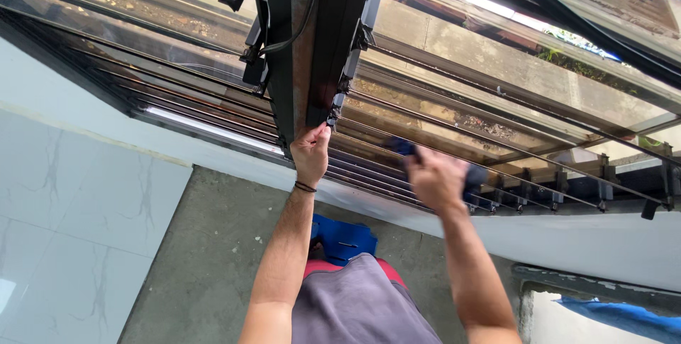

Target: The person wipes the individual glass panes of a louvered window using a cloth.

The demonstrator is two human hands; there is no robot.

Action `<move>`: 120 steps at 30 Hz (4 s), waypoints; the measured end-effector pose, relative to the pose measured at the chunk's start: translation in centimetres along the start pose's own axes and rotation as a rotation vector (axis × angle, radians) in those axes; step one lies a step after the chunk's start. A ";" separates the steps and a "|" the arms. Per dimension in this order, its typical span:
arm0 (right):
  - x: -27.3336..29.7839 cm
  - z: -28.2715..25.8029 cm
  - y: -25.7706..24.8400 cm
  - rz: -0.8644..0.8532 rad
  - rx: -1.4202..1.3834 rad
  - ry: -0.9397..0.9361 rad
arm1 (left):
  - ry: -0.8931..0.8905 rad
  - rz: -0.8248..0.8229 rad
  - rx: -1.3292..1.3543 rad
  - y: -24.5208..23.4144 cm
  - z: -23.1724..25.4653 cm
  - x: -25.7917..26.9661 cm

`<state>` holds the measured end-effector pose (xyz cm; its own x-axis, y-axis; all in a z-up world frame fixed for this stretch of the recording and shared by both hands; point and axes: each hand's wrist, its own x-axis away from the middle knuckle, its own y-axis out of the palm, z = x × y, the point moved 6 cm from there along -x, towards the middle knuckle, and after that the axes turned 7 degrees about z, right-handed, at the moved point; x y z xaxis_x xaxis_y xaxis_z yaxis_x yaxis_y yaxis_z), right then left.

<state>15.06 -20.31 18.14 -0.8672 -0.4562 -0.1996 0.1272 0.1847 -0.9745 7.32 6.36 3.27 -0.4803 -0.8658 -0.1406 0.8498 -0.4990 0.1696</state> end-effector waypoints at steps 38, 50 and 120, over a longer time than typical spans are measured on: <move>5.2 14.0 -1.9 0.500 0.305 0.058 | 0.152 0.013 -0.052 -0.9 1.4 -0.5; 4.3 4.8 -0.3 0.277 -0.203 -0.152 | -0.013 -0.005 -0.012 -1.3 1.7 -0.4; 22.1 25.0 0.5 0.423 -0.966 0.409 | -0.274 -0.055 -0.129 0.9 3.6 -1.3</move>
<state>8.02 -52.08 10.64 -0.9578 0.0889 -0.2734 0.1763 0.9328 -0.3144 7.96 6.88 7.12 -0.5518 -0.8245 0.1255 0.8332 -0.5514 0.0410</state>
